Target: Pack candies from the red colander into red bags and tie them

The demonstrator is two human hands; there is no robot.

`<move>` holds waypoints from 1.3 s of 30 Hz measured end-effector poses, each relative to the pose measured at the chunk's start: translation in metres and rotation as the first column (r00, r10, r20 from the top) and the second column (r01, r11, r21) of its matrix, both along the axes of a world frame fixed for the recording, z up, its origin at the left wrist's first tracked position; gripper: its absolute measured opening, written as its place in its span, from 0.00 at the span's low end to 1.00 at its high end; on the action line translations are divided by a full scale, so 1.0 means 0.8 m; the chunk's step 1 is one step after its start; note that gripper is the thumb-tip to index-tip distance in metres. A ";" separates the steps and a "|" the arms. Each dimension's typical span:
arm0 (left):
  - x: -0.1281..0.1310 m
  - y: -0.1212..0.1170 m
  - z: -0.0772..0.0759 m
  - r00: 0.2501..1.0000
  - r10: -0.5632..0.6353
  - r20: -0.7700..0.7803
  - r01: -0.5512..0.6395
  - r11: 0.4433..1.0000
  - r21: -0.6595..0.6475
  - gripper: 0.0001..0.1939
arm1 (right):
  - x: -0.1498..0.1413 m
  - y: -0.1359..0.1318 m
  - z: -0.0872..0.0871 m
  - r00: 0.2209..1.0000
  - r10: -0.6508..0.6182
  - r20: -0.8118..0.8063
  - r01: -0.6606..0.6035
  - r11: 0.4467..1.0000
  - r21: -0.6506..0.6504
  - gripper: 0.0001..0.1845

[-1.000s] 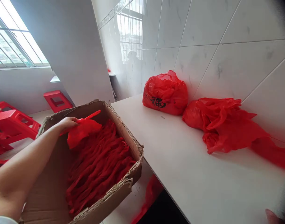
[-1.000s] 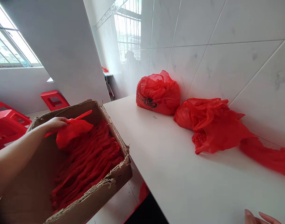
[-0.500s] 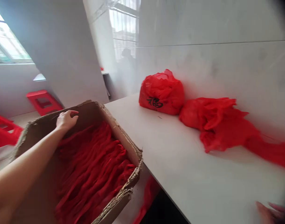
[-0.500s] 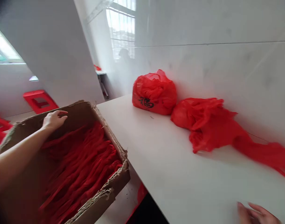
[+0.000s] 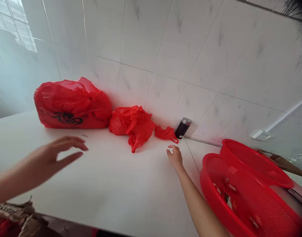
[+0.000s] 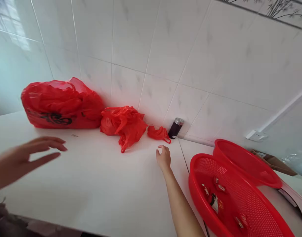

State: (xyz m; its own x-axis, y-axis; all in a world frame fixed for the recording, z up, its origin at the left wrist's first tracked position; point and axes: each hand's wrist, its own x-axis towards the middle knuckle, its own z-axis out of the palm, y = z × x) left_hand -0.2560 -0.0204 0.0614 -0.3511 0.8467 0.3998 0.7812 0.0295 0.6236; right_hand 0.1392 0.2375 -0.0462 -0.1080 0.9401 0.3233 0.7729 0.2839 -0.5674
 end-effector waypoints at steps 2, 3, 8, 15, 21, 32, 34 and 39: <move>0.048 0.021 0.000 0.984 -0.171 -0.054 0.166 0.982 -0.089 0.12 | -0.003 0.035 0.009 0.997 0.001 0.080 -0.003 1.000 0.028 0.16; 0.067 0.029 0.000 0.972 -0.228 -0.064 0.217 0.966 -0.141 0.12 | -0.005 0.052 0.013 0.993 0.016 0.117 -0.020 0.999 0.036 0.16; 0.146 0.064 0.009 0.931 -0.365 0.016 0.352 0.884 -0.306 0.09 | -0.014 0.110 0.029 0.964 0.133 0.229 -0.138 0.990 0.007 0.09; 0.208 0.153 0.001 0.871 -0.378 0.315 0.462 0.848 -0.260 0.09 | -0.030 0.123 0.080 0.987 0.152 0.056 -0.150 0.988 -0.048 0.08; 0.265 0.210 -0.041 0.735 -0.178 0.655 0.435 0.864 -0.253 0.38 | -0.033 0.042 0.131 0.931 0.218 -0.293 -0.221 0.975 0.023 0.10; 0.278 0.131 -0.068 0.318 -0.134 0.939 0.342 0.939 0.019 0.22 | 0.036 -0.117 0.066 0.545 0.110 -0.831 -0.513 0.828 -0.226 0.19; 0.270 0.114 -0.071 0.244 -0.119 0.962 0.364 0.931 0.023 0.17 | 0.050 -0.123 0.049 0.722 0.123 -0.681 -0.397 0.880 -0.262 0.17; 0.259 0.075 -0.072 -0.057 -0.074 0.996 0.312 0.946 0.088 0.09 | 0.079 -0.136 0.062 0.904 0.019 -0.427 -0.105 0.978 -0.180 0.10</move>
State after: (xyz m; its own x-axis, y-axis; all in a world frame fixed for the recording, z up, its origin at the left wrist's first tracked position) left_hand -0.0489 0.0396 0.0039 -0.0951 0.9532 -0.2871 -0.6264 0.1668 0.7615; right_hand 0.2023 0.1286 0.0031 -0.0630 0.9845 0.1636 0.4340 0.1746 -0.8838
